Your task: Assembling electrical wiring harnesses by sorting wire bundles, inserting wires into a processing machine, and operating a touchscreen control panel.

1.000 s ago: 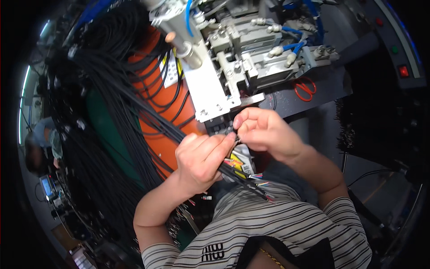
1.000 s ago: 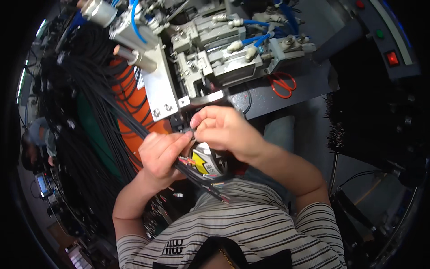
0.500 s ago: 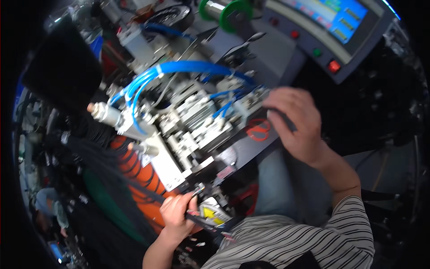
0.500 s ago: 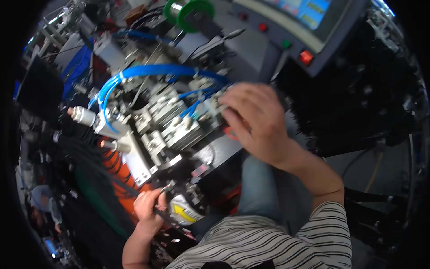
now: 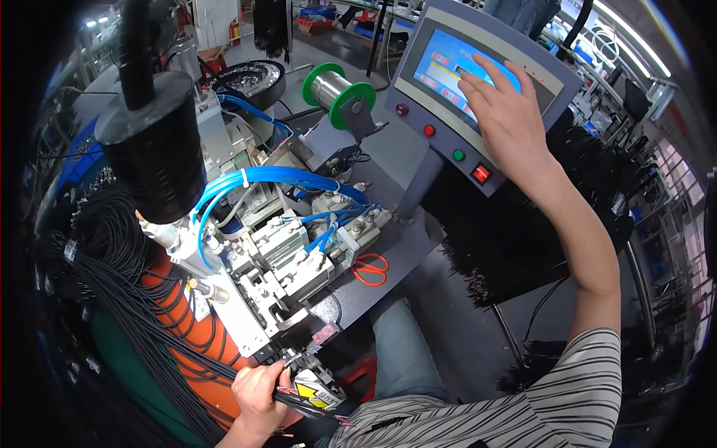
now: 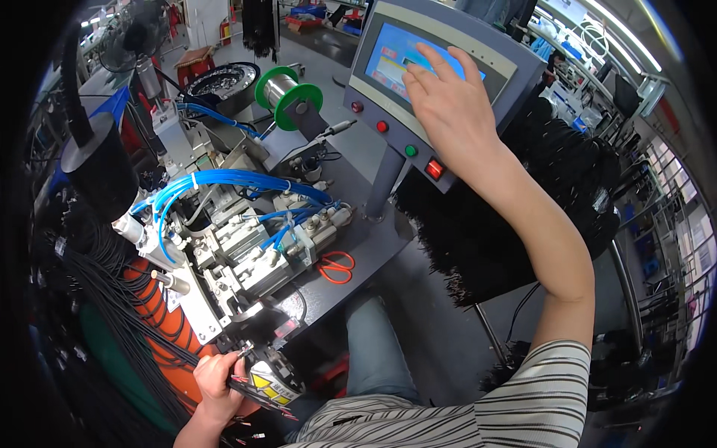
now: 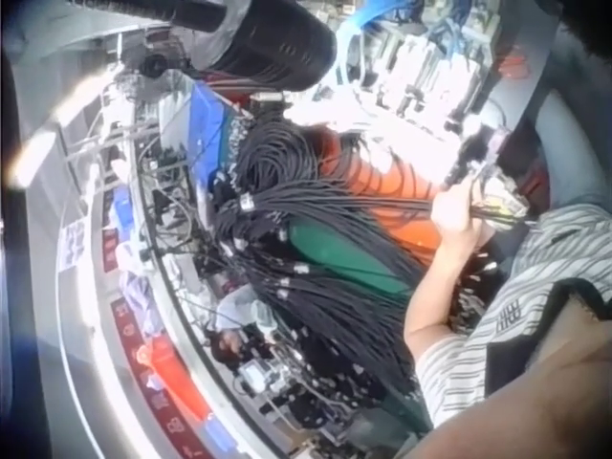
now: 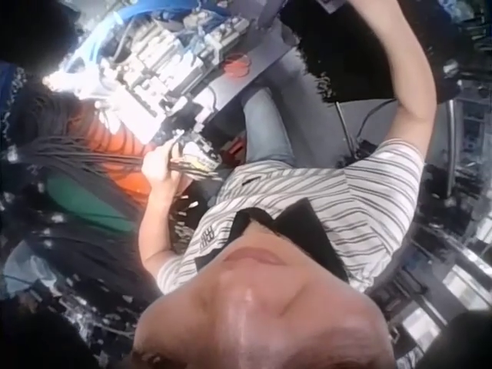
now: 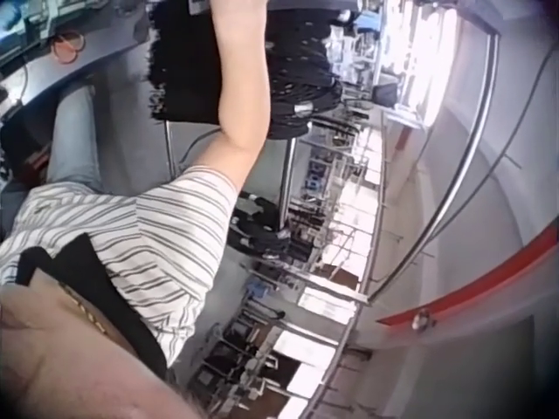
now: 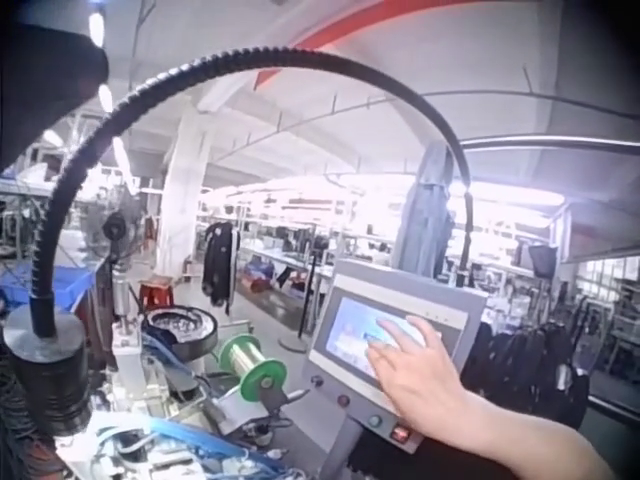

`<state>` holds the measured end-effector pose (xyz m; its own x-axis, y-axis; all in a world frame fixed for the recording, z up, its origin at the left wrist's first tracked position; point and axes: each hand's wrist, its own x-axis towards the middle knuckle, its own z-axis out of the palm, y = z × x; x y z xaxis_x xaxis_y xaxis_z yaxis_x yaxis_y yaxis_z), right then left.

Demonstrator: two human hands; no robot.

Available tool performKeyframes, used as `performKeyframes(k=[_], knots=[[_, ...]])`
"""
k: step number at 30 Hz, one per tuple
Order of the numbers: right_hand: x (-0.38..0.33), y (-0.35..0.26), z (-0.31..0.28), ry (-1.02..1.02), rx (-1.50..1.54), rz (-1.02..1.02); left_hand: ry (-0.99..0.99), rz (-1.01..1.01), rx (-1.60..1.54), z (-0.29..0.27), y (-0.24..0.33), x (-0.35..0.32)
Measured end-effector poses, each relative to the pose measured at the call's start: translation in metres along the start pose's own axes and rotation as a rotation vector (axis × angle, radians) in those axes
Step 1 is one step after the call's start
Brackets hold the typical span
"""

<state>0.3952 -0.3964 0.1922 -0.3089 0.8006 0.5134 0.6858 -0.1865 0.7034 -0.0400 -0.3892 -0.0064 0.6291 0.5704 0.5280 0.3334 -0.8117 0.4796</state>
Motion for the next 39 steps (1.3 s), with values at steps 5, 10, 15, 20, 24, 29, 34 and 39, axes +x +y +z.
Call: performKeyframes(k=[5, 10, 15, 20, 24, 29, 34, 39], knots=[[0.010, -0.004, 0.002, -0.097, -0.016, 0.026, 0.034, -0.018, -0.008, 0.003, 0.001, 0.000], [0.011, -0.019, 0.021, 0.089, 0.140, -0.043, 0.029, -0.016, -0.038, 0.004, 0.000, 0.000], [0.025, -0.020, 0.033, -0.046, 0.020, -0.084, 0.026, -0.020, -0.032, 0.000, 0.000, -0.001], [0.029, -0.039, 0.023, -0.162, 0.099, -0.035, 0.024, -0.025, -0.061, -0.002, 0.002, 0.001], [-0.003, -0.117, -0.002, 0.202, 0.881, 0.108, 0.027, -0.047, -0.039, -0.005, 0.002, -0.001], [-0.047, -0.214, -0.044, -0.071, 1.709, 0.272, 0.043, -0.035, -0.043, -0.008, 0.006, 0.010], [-0.065, -0.285, -0.072, -0.370, 2.377, 0.443, 0.072, -0.097, -0.135, -0.005, 0.005, 0.010], [-0.061, -0.302, -0.078, -0.187, 2.376, 0.434, 0.051, -0.135, -0.140, -0.005, 0.006, 0.010]])
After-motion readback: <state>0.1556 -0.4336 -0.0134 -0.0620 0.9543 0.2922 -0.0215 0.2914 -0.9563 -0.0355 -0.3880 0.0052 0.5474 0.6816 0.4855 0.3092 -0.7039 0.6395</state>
